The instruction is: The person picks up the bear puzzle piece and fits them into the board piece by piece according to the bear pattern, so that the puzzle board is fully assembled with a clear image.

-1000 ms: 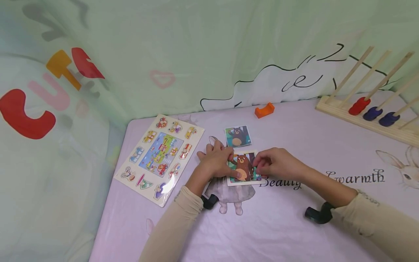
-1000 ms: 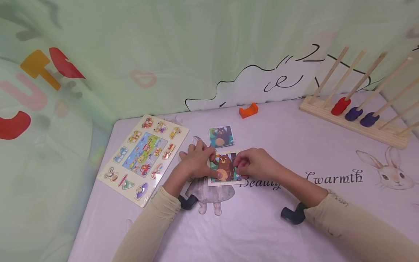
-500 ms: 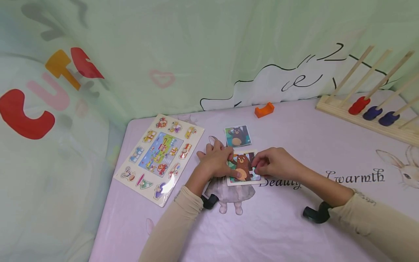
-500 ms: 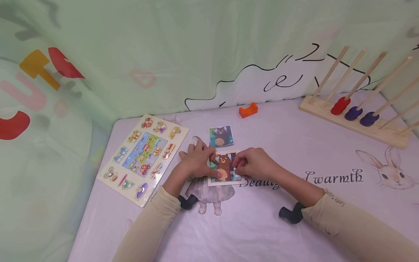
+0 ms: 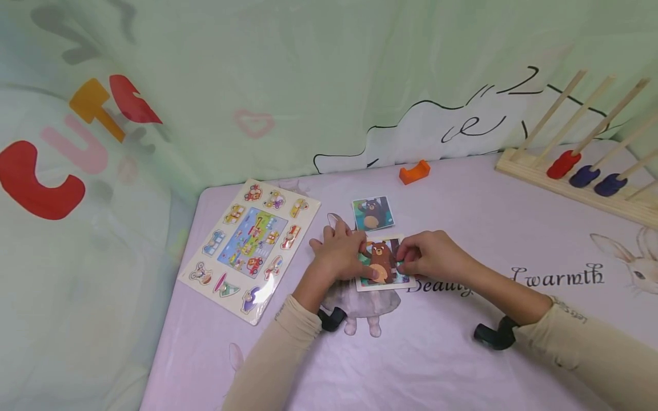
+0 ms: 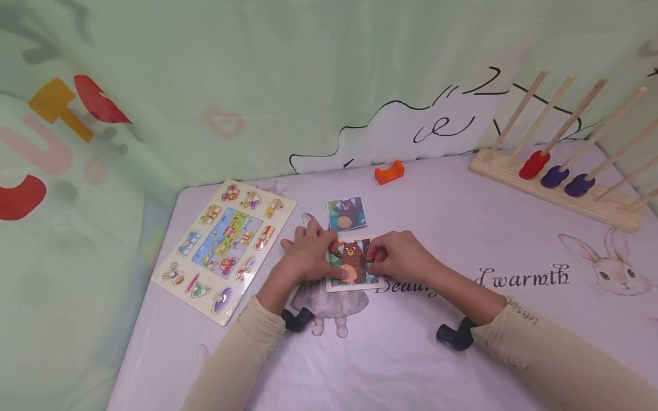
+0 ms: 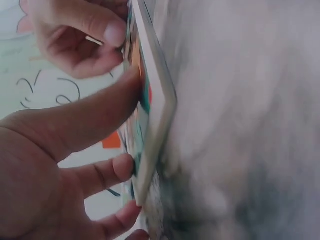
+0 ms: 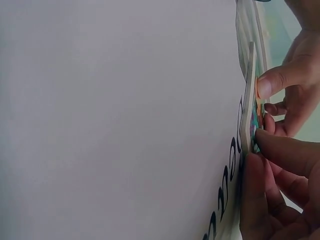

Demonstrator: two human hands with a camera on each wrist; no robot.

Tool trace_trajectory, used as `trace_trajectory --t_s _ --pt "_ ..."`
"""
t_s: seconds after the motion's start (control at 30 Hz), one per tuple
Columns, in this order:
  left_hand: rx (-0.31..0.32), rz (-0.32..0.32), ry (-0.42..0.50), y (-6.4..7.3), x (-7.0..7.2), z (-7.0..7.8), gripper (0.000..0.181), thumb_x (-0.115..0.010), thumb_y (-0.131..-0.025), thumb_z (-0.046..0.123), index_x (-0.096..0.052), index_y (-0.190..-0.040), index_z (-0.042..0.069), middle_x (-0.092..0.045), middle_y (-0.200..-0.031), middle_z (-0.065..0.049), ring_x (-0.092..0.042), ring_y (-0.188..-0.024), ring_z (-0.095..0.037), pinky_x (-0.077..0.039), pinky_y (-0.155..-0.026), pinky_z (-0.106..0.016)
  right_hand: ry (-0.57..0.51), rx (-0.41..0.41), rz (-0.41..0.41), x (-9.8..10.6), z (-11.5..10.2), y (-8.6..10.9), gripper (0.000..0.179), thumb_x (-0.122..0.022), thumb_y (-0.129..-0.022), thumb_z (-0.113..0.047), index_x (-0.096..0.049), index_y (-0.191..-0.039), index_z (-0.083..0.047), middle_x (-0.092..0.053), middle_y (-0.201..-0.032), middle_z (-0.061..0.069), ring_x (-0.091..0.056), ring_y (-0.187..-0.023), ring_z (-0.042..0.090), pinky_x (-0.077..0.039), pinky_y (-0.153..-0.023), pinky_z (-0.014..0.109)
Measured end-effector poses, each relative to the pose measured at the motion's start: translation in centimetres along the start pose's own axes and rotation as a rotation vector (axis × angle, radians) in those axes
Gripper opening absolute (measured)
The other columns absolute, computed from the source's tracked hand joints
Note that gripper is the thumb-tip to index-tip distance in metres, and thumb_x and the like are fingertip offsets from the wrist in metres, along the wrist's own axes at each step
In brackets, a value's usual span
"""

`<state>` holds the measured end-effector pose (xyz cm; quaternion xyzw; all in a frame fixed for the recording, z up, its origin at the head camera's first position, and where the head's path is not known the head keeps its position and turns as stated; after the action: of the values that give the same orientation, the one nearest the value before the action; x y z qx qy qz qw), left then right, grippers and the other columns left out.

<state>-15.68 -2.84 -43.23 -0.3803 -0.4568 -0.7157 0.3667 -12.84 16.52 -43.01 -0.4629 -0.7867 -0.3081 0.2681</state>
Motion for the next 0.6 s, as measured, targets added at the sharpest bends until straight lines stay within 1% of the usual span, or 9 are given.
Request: trace_trajectory --t_s 0.1,0.17,0.27,0.33,0.43,0.47,0.5,0.6 --pt "-0.005 0.026 -0.045 0.3 -0.1 0.5 0.045 -0.086 -0.074 0.055 -0.06 -0.097 0.025 -0.041 -0.13 -0.009 -0.036 -0.121 -0.032 -0.031 -0.094 -0.059 -0.004 0.002 -0.007 -0.1 0.1 -0.1 0.01 -0.079 -0.086 -0.012 -0.07 -0.09 -0.011 -0.063 -0.069 -0.003 -0.056 -0.058 0.011 -0.047 -0.057 0.026" --pt "-0.026 0.035 -0.078 0.4 -0.1 0.8 0.042 -0.085 -0.077 0.054 -0.065 -0.1 0.025 -0.044 -0.128 -0.009 -0.036 -0.122 -0.031 -0.031 -0.093 -0.058 -0.013 0.0 -0.017 -0.1 0.1 0.0 0.011 -0.079 -0.086 -0.013 -0.07 -0.091 -0.011 -0.062 -0.069 -0.002 -0.056 -0.058 0.011 -0.047 -0.056 0.026" --pt "-0.059 0.042 -0.1 0.5 -0.3 1.3 0.039 -0.08 -0.082 0.053 -0.071 -0.106 0.024 -0.05 -0.123 -0.009 -0.04 -0.12 -0.03 -0.033 -0.091 -0.057 -0.028 0.0 -0.033 -0.1 0.2 0.0 0.013 -0.079 -0.087 -0.013 -0.068 -0.092 -0.01 -0.061 -0.07 -0.002 -0.056 -0.057 0.012 -0.048 -0.055 0.026" --pt "-0.068 0.042 -0.089 0.4 -0.5 1.4 0.036 -0.076 -0.085 0.056 -0.073 -0.101 0.024 -0.054 -0.118 -0.008 -0.043 -0.118 -0.028 -0.034 -0.089 -0.057 -0.035 -0.003 -0.042 0.0 0.3 -0.1 0.014 -0.08 -0.087 -0.014 -0.068 -0.093 -0.01 -0.061 -0.07 -0.001 -0.056 -0.057 0.012 -0.048 -0.055 0.026" --pt "-0.051 0.059 -0.057 0.2 -0.9 1.6 0.04 -0.072 -0.086 0.062 -0.072 -0.091 0.023 -0.057 -0.114 -0.007 -0.045 -0.118 -0.028 -0.034 -0.089 -0.058 -0.041 -0.005 -0.056 0.0 0.3 -0.1 0.015 -0.08 -0.087 -0.015 -0.067 -0.094 -0.01 -0.061 -0.071 -0.001 -0.056 -0.057 0.012 -0.048 -0.056 0.026" --pt "-0.041 0.067 -0.051 0.2 -0.9 1.6 0.042 -0.071 -0.086 0.064 -0.071 -0.089 0.023 -0.057 -0.114 -0.008 -0.046 -0.118 -0.028 -0.034 -0.09 -0.059 -0.041 -0.006 -0.059 0.0 0.3 -0.1 0.015 -0.08 -0.087 -0.015 -0.067 -0.095 -0.01 -0.061 -0.072 -0.001 -0.056 -0.058 0.012 -0.048 -0.056 0.026" --pt "-0.029 0.073 -0.049 0.1 -1.0 1.7 0.044 -0.071 -0.085 0.066 -0.071 -0.089 0.022 -0.057 -0.114 -0.008 -0.046 -0.118 -0.028 -0.034 -0.09 -0.059 -0.039 -0.007 -0.061 0.1 0.3 -0.1 0.016 -0.08 -0.087 -0.016 -0.067 -0.095 -0.01 -0.061 -0.072 -0.001 -0.056 -0.058 0.012 -0.048 -0.057 0.026" --pt "0.005 0.085 -0.054 0.1 -1.0 2.1 0.049 -0.072 -0.083 0.067 -0.073 -0.099 0.021 -0.058 -0.119 -0.009 -0.046 -0.122 -0.03 -0.034 -0.093 -0.062 -0.029 -0.011 -0.065 0.2 0.4 -0.1 0.019 -0.081 -0.086 -0.018 -0.067 -0.096 -0.009 -0.06 -0.073 -0.001 -0.055 -0.06 0.012 -0.048 -0.057 0.026"
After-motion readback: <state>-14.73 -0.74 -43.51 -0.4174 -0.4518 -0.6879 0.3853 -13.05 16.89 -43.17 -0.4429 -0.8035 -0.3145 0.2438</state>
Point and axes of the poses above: each hand's wrist, its own y-axis away from the middle knuckle, its own x-axis out of the back of the hand, z = x × y, the point moved 3 cm from there along -y, towards the middle knuckle
